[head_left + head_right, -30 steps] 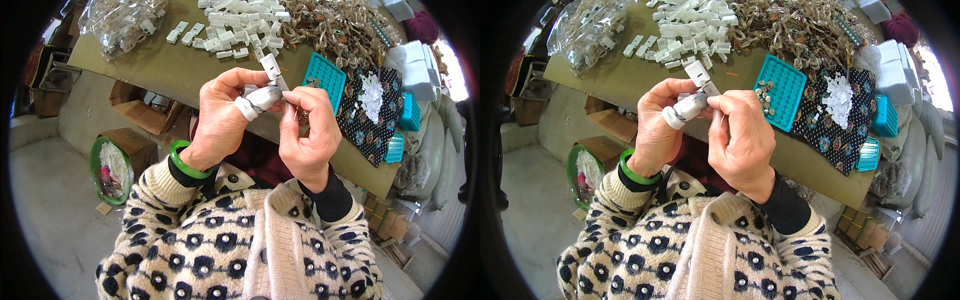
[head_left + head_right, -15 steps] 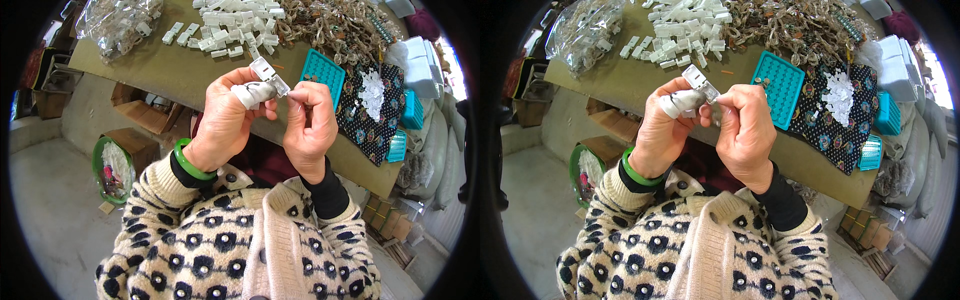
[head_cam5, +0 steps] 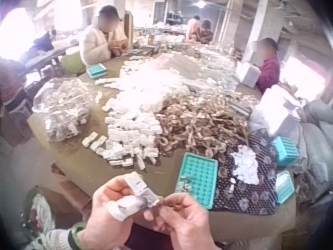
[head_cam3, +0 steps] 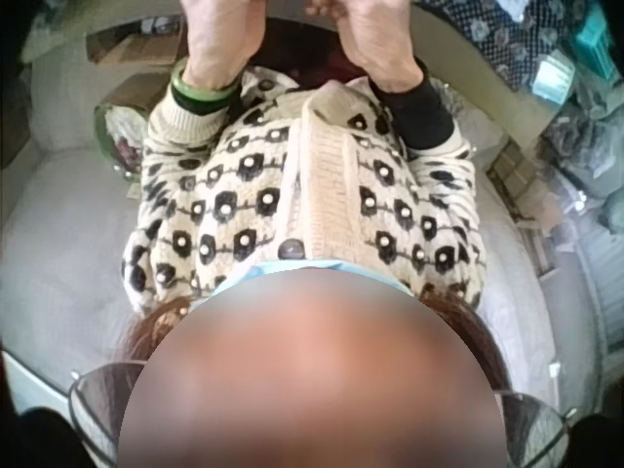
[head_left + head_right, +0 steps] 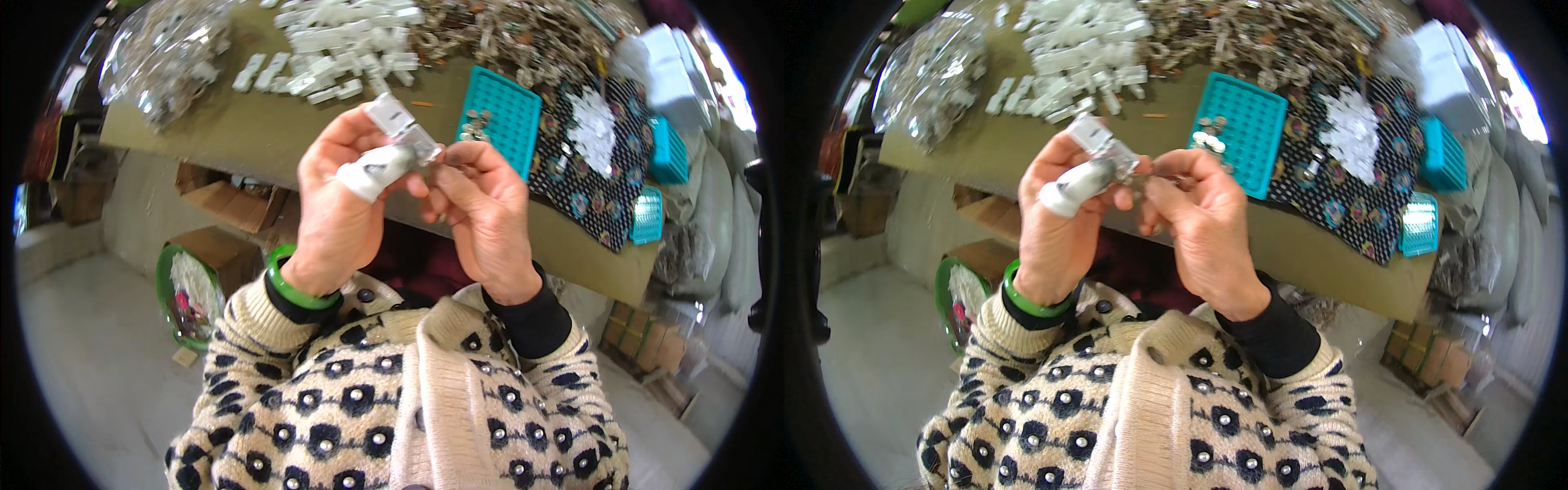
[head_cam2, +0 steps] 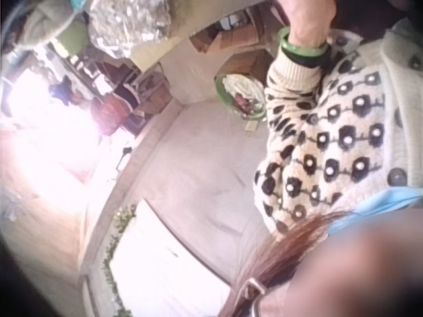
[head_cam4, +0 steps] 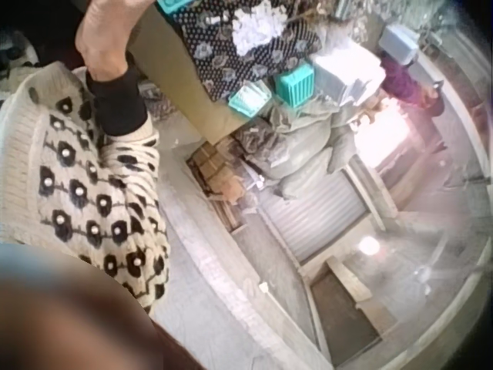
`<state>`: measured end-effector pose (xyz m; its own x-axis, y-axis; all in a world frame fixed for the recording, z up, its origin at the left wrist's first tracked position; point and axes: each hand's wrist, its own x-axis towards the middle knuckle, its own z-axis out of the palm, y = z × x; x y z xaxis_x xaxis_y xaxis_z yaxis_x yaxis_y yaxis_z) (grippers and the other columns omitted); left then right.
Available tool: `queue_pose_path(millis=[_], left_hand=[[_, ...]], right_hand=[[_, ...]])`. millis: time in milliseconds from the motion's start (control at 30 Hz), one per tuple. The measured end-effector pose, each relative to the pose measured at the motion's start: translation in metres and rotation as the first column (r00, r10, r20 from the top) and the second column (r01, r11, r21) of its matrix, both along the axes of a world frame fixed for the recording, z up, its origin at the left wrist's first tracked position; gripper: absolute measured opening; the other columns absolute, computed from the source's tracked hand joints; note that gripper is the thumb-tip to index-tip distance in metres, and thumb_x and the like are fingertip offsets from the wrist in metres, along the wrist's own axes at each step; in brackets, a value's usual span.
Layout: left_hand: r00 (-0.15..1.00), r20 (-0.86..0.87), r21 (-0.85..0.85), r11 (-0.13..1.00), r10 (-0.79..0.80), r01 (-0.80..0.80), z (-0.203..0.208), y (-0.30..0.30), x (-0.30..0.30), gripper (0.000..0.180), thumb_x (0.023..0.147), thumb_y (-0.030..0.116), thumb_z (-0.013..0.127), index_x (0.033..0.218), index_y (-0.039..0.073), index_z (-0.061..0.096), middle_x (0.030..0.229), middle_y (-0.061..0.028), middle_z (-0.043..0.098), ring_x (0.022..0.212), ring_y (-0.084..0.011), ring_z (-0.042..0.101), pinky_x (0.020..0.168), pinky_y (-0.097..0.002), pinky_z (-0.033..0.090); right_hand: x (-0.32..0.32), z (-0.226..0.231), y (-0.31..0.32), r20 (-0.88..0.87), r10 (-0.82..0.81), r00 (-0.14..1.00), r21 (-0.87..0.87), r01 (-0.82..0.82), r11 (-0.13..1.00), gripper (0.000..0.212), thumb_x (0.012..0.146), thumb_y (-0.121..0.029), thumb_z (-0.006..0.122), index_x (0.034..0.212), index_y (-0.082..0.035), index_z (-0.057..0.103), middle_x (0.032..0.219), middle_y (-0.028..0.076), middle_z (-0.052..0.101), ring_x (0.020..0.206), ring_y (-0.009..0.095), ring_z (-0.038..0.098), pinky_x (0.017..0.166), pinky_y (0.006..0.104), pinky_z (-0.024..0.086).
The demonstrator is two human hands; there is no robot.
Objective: The person repeatedly picks small white plastic housings and metal contacts from a table, inserts the contacts into the housings, and places the assembled units into a clear plastic bag. The person also handles a blue tray of contacts and a bag of finished assemblies.
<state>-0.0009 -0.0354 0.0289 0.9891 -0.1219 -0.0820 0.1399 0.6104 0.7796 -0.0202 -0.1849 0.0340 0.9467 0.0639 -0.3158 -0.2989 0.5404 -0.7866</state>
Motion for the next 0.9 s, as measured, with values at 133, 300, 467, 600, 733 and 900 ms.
queue_pose_path(millis=[133, 300, 467, 600, 733, 900], left_hand=[[0.988, 0.018, -0.047, 0.987, -0.155, 0.155, 0.006, -0.005, -0.007, 0.052, 0.091, 0.016, 0.065, 0.133, -0.006, 0.044, 0.098, -0.0197, 0.068, 0.073, -0.0228, 0.069, 0.068, -0.0316, 0.06], [0.968, -0.062, -0.091, 0.967, -0.243, 0.237, 0.004, -0.008, -0.012, 0.03, 0.091, 0.009, 0.065, 0.117, -0.004, 0.056, 0.098, -0.0161, 0.068, 0.081, -0.025, 0.071, 0.073, -0.0358, 0.061], [0.892, -0.199, -0.2, 0.907, -0.407, 0.37, 0.0, -0.016, -0.017, 0.026, 0.09, 0.006, 0.066, 0.114, -0.002, 0.06, 0.098, -0.014, 0.068, 0.082, -0.0244, 0.072, 0.074, -0.0371, 0.061], [0.866, -0.269, -0.135, 0.907, -0.421, 0.399, -0.001, -0.022, -0.015, 0.026, 0.088, 0.009, 0.067, 0.112, -0.001, 0.061, 0.094, -0.0118, 0.067, 0.077, -0.0217, 0.069, 0.068, -0.0342, 0.059], [0.842, -0.316, -0.108, 0.898, -0.438, 0.427, 0.001, -0.028, -0.009, 0.024, 0.086, 0.011, 0.068, 0.107, 0.001, 0.06, 0.092, -0.0087, 0.064, 0.068, -0.0149, 0.06, 0.053, -0.0261, 0.05], [0.843, -0.292, -0.142, 0.892, -0.452, 0.429, 0.001, -0.038, -0.003, 0.018, 0.084, 0.01, 0.068, 0.097, 0.004, 0.057, 0.093, -0.0055, 0.06, 0.062, -0.0096, 0.047, 0.045, -0.0203, 0.032]], right_hand=[[-0.009, 0.0, -0.012, 0.12, 0.041, 0.992, -0.019, -0.039, 0.999, 0.012, 0.093, -0.002, 0.061, 0.104, 0.0, 0.056, 0.085, 0.006, 0.063, 0.067, 0.009, 0.059, 0.061, 0.0225, 0.049], [-0.006, 0.0, -0.068, 0.556, 0.101, 0.825, -0.743, 0.439, 0.505, 0.003, 0.09, -0.003, 0.064, 0.093, -0.002, 0.065, 0.09, 0.006, 0.063, 0.073, 0.013, 0.059, 0.064, 0.0255, 0.048], [0.025, -0.019, -0.14, 0.64, 0.28, 0.716, -0.704, 0.692, -0.158, 0.004, 0.087, -0.004, 0.066, 0.09, -0.001, 0.065, 0.085, 0.012, 0.062, 0.072, 0.027, 0.062, 0.064, 0.0356, 0.05], [0.03, -0.036, -0.159, 0.459, 0.35, 0.816, -0.789, 0.556, -0.262, 0.007, 0.084, -0.003, 0.068, 0.09, -0.001, 0.065, 0.084, 0.011, 0.059, 0.077, 0.029, 0.061, 0.068, 0.0371, 0.05], [0.027, -0.038, -0.165, 0.401, 0.341, 0.85, -0.865, 0.474, -0.166, 0.011, 0.082, -0.002, 0.069, 0.09, -0.001, 0.061, 0.084, 0.01, 0.059, 0.08, 0.029, 0.061, 0.07, 0.0376, 0.05], [0.027, -0.032, -0.173, 0.376, 0.423, 0.824, -0.883, 0.457, -0.105, 0.014, 0.08, 0.001, 0.069, 0.088, -0.001, 0.057, 0.084, 0.01, 0.058, 0.08, 0.029, 0.06, 0.07, 0.0381, 0.049]])
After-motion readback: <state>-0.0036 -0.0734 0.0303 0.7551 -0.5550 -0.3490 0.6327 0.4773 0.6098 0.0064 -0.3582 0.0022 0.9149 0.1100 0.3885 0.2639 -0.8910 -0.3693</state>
